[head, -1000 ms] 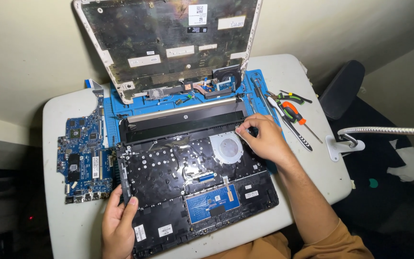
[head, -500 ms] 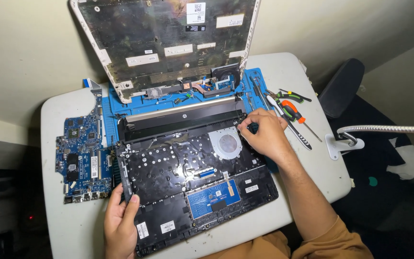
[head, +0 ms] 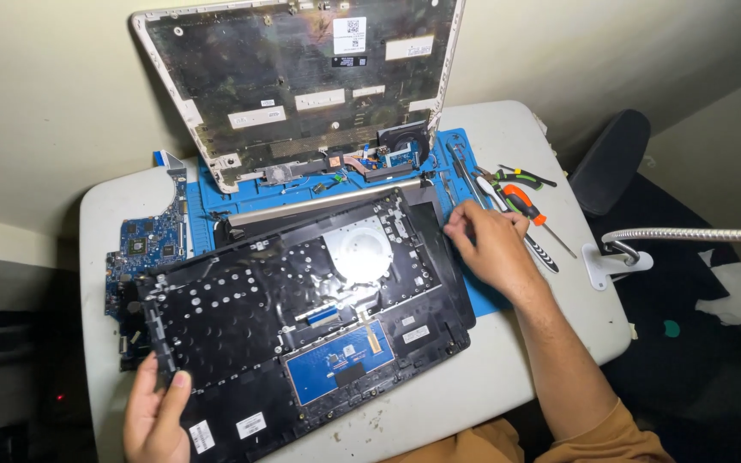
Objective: A person disassembles a laptop by removing the motherboard, internal components, and the screen bezel using tools.
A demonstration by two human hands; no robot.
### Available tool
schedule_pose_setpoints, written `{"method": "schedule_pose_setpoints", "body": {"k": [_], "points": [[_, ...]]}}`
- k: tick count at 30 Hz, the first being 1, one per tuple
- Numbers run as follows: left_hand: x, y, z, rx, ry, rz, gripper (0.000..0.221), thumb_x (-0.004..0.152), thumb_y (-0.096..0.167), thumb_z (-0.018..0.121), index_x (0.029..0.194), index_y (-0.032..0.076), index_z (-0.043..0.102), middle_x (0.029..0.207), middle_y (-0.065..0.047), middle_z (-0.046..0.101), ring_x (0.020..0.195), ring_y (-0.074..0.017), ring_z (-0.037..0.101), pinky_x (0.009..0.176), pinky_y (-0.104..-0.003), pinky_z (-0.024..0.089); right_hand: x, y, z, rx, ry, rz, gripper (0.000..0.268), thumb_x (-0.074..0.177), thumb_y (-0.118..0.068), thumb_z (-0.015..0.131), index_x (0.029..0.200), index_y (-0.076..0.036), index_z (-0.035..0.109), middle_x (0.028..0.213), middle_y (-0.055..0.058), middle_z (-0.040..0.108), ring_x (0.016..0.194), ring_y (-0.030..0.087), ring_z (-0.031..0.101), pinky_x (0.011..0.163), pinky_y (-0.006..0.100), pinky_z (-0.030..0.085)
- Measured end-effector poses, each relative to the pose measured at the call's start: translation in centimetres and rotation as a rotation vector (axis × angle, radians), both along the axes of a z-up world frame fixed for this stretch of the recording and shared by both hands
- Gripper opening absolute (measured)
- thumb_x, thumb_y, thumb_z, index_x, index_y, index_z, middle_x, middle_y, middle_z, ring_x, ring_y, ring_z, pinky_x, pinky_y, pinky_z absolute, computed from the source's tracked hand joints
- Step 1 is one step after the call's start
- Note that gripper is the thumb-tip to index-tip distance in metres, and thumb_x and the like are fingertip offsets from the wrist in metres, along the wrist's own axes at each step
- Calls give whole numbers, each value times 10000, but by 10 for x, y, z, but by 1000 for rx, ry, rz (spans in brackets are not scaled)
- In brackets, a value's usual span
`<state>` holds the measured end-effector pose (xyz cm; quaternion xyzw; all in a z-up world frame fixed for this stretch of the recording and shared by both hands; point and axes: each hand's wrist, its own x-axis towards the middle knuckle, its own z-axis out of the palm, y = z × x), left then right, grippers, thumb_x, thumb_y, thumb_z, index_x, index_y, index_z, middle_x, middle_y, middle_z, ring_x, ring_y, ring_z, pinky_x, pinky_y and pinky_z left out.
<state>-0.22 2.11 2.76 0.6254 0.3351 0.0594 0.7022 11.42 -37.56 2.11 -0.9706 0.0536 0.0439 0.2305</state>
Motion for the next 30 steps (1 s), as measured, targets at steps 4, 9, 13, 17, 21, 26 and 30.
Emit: {"method": "schedule_pose_setpoints", "body": {"k": [4,9,13,17,21,26,30], "points": [[7,5,27,13,-38,20,533,980,54,474,1506,-30,467,1309,-211,615,1215,-276,597,1083,-360,467,-3,1,4,-19,64,109,184,969,-456,608,1008,-292,681,1033,-143,682,1062,106,609,953,364,224],[24,18,13,153,-291,46,495,985,41,539,1468,-60,499,1361,-169,612,1253,-213,602,1127,-306,505,3,15,25,396,-124,87,345,1045,-320,433,1296,-137,584,1283,45,690,1217,212,634,1034,356,444],[56,31,-2,204,-547,-74,491,1023,47,478,1502,-43,420,1437,-213,538,1304,-256,538,1190,-377,457,11,26,33,855,-1,184,480,1056,-396,381,1317,-59,602,1232,52,677,1120,132,629,1007,272,487],[103,25,8,347,-822,-201,436,1073,38,484,1484,-58,373,1466,-256,480,1343,-309,495,1226,-413,408,36,32,41,1060,-107,206,353,1075,-295,472,1271,-36,607,1176,37,666,1078,107,625,948,257,508],[165,7,21,373,-878,-223,413,1113,17,556,1504,10,421,1352,-202,533,1270,-242,504,1173,-490,426,92,13,7,1161,-204,186,244,1128,-179,454,1285,-86,615,1036,54,686,976,137,643,958,354,557],[239,-13,20,324,-844,-345,345,1076,-47,495,1410,40,478,1219,-233,668,1171,-276,625,1027,-506,527,133,6,-7,1142,-302,-35,216,1126,-180,477,1236,-112,650,956,10,717,904,97,693,883,266,593],[267,-36,28,251,-763,-292,243,1129,214,546,1366,164,519,1161,-111,668,1130,-175,582,1064,-438,481,144,14,4,1058,-326,-173,177,1116,-244,495,1147,-180,657,872,-27,682,812,79,680,751,266,628]]}}
